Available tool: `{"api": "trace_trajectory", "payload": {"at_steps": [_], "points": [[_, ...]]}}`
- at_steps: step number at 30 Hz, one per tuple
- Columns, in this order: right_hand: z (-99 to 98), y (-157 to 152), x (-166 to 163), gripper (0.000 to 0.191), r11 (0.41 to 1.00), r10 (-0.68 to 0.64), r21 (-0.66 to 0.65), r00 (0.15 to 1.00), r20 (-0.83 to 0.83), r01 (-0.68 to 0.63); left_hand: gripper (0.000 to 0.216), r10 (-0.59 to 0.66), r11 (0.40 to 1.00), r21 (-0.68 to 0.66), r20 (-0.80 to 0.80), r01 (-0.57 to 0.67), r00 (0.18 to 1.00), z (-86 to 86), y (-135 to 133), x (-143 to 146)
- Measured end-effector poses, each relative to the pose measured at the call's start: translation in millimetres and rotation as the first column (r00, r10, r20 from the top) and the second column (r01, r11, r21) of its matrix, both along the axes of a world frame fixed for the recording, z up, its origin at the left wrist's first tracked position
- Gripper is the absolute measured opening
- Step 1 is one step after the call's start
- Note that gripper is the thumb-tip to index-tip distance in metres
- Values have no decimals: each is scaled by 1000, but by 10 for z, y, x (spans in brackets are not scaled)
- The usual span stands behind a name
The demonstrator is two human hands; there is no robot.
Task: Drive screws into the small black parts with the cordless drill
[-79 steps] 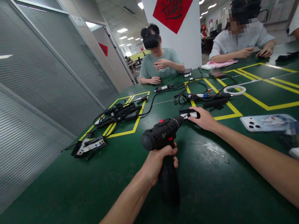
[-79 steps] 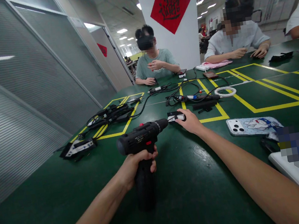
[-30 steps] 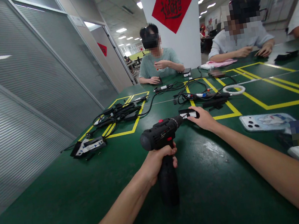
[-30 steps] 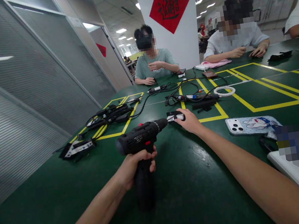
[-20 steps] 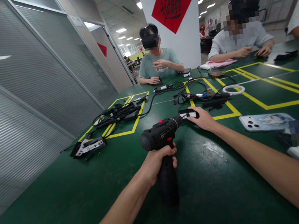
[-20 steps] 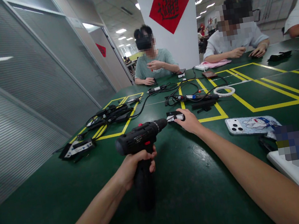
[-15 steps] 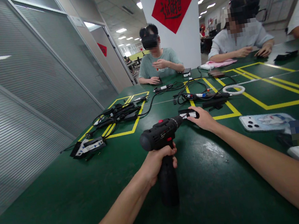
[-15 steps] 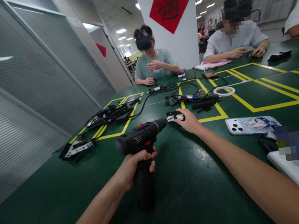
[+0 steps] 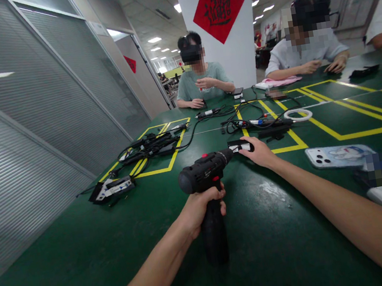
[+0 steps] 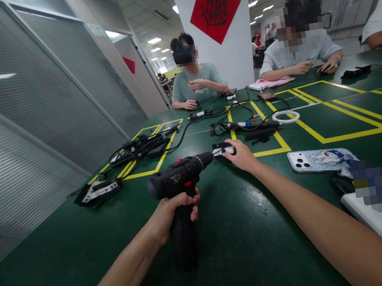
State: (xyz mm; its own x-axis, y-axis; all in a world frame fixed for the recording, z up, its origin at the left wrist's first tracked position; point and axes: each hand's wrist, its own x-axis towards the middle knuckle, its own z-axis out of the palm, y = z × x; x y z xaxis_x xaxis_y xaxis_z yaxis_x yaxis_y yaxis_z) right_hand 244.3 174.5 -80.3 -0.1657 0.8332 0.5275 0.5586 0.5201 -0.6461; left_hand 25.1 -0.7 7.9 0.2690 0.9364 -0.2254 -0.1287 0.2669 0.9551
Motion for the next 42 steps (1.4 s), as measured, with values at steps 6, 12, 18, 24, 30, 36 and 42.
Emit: {"api": "trace_trajectory", "payload": {"at_steps": [6,12,18,24,30,36,42], "points": [[-3,2,0,46,1000,-5,5,1000,-1,5,20,20,1000,-14,-4,-20,1000,15,-4,10],[-3,1,-1,46,1000,-4,6,1000,5,4,19,4,1000,0,2,-4,1000,-7,1,-2],[2,0,-7,45,1000,-8,14,1000,4,8,19,5,1000,-10,10,-5,1000,-5,3,-1],[1,4,-7,46,1000,-12,16,1000,11,11,21,32,999,-26,8,-32,999,16,0,17],[0,-1,-6,46,1000,-10,16,1000,17,10,19,24,1000,-13,10,-23,1000,9,1,14],[10,-6,-2,46,1000,-7,18,1000,18,6,17,2,1000,-13,20,-1,1000,-3,-4,4],[4,-5,-1,45,1000,-5,26,1000,20,4,18,4,1000,-5,18,-4,1000,-12,3,-4]]}}
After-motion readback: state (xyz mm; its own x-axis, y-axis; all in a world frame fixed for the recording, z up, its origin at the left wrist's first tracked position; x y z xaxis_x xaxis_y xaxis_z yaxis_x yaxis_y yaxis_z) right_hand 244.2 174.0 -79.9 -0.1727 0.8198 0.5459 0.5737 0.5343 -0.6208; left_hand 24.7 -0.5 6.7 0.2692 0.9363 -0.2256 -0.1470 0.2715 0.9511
